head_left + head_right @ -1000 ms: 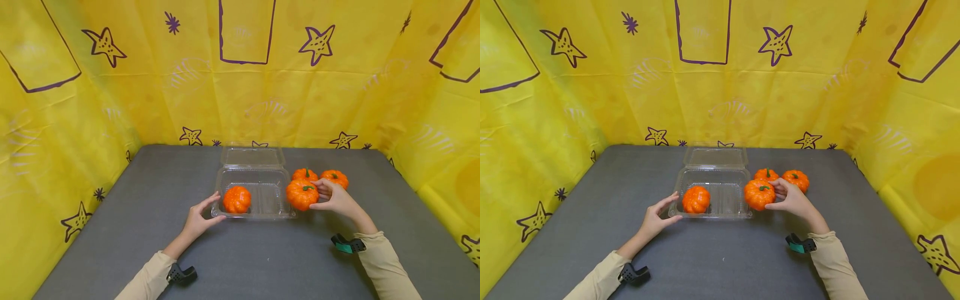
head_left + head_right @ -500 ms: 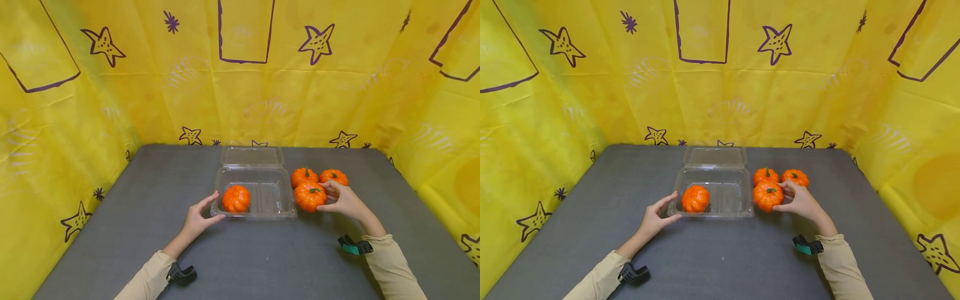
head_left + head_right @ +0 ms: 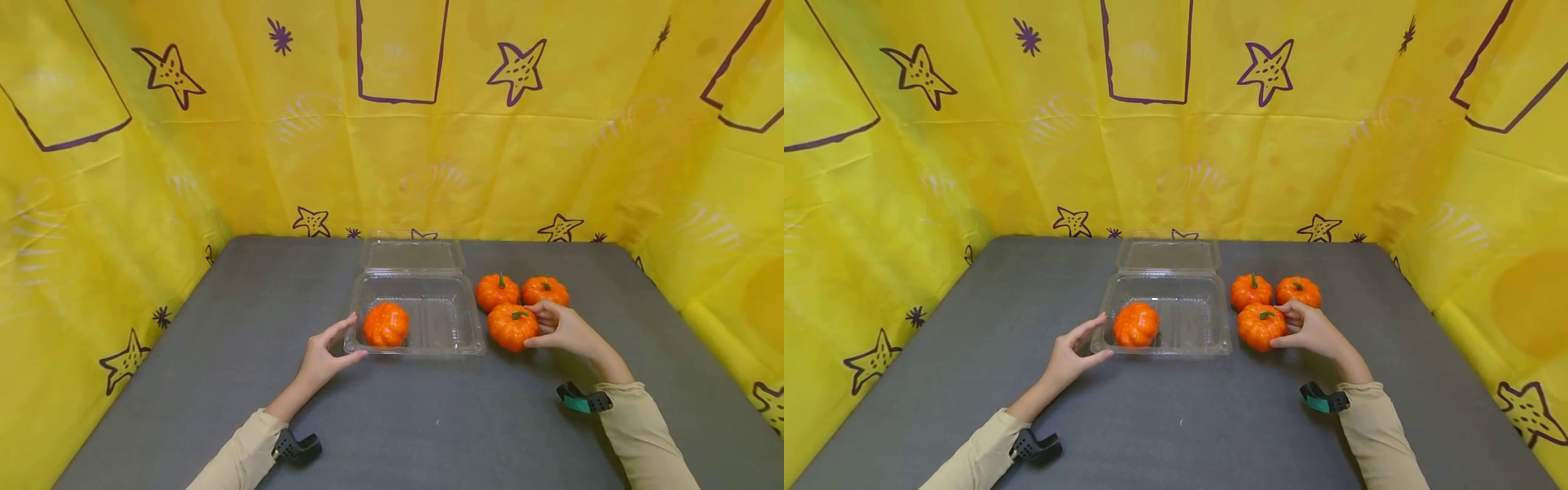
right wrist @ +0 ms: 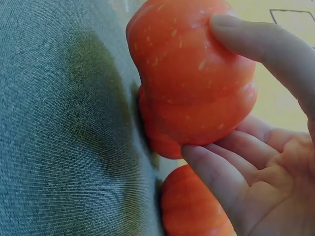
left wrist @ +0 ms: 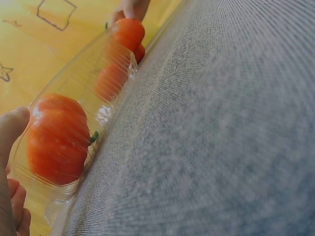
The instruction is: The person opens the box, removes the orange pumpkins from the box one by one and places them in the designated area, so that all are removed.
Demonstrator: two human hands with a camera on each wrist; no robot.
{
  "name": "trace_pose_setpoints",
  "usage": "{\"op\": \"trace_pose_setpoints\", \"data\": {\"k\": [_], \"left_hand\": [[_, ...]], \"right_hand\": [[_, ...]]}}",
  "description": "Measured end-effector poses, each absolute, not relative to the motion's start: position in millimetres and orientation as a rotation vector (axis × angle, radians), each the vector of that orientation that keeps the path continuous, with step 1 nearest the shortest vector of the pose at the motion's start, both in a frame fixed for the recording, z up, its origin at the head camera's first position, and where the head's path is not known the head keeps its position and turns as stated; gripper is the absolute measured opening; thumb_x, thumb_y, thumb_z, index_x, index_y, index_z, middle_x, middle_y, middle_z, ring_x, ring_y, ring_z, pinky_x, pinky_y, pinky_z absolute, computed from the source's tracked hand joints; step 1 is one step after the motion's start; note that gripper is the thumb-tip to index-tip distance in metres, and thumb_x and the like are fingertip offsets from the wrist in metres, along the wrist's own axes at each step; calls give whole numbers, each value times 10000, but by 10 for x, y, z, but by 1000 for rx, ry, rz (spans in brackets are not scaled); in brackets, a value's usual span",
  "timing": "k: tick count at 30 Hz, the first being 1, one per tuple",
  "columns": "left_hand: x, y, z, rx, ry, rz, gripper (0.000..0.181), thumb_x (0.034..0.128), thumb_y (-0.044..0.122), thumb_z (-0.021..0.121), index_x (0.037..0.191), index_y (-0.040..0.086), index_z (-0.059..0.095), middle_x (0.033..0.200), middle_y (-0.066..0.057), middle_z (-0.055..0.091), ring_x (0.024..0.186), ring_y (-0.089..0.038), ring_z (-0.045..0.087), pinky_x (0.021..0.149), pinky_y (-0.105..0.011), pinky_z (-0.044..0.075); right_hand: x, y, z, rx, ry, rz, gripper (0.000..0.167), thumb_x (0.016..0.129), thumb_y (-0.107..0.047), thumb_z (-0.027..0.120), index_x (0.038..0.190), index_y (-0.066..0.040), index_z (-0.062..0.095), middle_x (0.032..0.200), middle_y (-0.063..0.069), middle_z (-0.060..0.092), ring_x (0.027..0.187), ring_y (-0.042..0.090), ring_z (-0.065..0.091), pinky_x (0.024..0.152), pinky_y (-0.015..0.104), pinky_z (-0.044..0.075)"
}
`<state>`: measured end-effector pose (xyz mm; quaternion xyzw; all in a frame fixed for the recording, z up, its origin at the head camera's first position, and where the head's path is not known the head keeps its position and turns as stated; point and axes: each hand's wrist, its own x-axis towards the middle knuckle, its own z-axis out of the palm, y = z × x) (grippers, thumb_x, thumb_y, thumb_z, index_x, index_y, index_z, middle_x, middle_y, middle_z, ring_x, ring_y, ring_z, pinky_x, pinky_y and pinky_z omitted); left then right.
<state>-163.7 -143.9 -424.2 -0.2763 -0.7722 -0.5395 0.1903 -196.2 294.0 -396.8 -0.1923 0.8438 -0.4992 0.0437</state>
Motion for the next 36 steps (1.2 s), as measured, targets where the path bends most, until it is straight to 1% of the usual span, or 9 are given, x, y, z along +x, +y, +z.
{"op": "trace_pose_setpoints", "data": {"k": [4, 11, 13, 17, 21, 24, 29, 33, 36], "left_hand": [[-1630, -1432, -4236, -778, -2155, -1509, 547, 580, -98, 782, 1070, -162, 548, 1114, -286, 538, 1038, -408, 502, 840, -477, 393], [-1623, -1426, -4259, -811, -2145, -1527, 538, 584, -105, 776, 1066, -164, 546, 1109, -301, 533, 1037, -420, 495, 896, -280, 383], [-1628, -1427, -4263, -811, -2142, -1529, 535, 585, -105, 776, 1065, -165, 546, 1110, -301, 532, 1039, -420, 494, 899, -260, 380], [-1641, -1427, -4262, -789, -2156, -1528, 529, 593, -89, 779, 1064, -161, 548, 1121, -285, 534, 1053, -388, 500, 893, -303, 398], [-1648, -1439, -4262, -788, -2156, -1522, 532, 589, -91, 780, 1063, -158, 550, 1123, -281, 536, 1052, -384, 503, 861, -427, 404], [-1648, -1439, -4268, -801, -2155, -1515, 539, 585, -91, 782, 1069, -153, 552, 1121, -283, 536, 1044, -395, 503, 839, -477, 397], [-1648, -1438, -4272, -813, -2150, -1509, 541, 579, -95, 783, 1068, -147, 556, 1109, -292, 537, 1033, -405, 506, 830, -477, 401], [-1650, -1438, -4269, -806, -2148, -1509, 538, 584, -90, 782, 1070, -148, 556, 1111, -287, 540, 1036, -401, 507, 848, -443, 404], [-1645, -1441, -4273, -793, -2154, -1504, 539, 591, -80, 783, 1076, -145, 556, 1118, -273, 542, 1040, -389, 510, 866, -401, 403]], "right_hand": [[-1967, 2939, -3973, -571, 2509, -1543, 504, 687, -37, 764, 1078, 114, 486, 1141, 289, 509, 963, 6, 523, 793, 195, 446], [-1951, 2961, -4031, -560, 2454, -1570, 518, 695, -12, 750, 1094, 138, 456, 1126, 306, 503, 943, 5, 532, 787, 189, 446], [-1957, 2970, -4049, -574, 2446, -1578, 505, 698, -8, 746, 1085, 139, 457, 1126, 312, 499, 945, 4, 532, 787, 186, 444], [-1974, 2976, -4079, -609, 2420, -1616, 480, 700, 34, 728, 1070, 152, 445, 1113, 315, 503, 937, 2, 539, 775, 178, 449], [-1998, 2967, -4117, -637, 2389, -1628, 477, 702, 54, 717, 1073, 158, 436, 1103, 296, 515, 934, 19, 549, 776, 181, 452], [-2002, 2972, -4153, -634, 2378, -1621, 481, 705, 49, 716, 1083, 152, 437, 1110, 303, 509, 937, 23, 548, 781, 177, 447], [-2008, 2978, -4175, -651, 2370, -1607, 496, 711, 33, 719, 1098, 145, 430, 1128, 303, 495, 956, 16, 536, 794, 171, 437], [-2014, 2967, -4162, -636, 2366, -1596, 527, 702, 31, 729, 1103, 147, 407, 1140, 309, 480, 976, 16, 523, 806, 177, 432], [-2005, 2949, -4133, -577, 2387, -1543, 573, 696, -5, 747, 1113, 145, 385, 1145, 310, 471, 998, 73, 520, 817, 191, 429]]}}
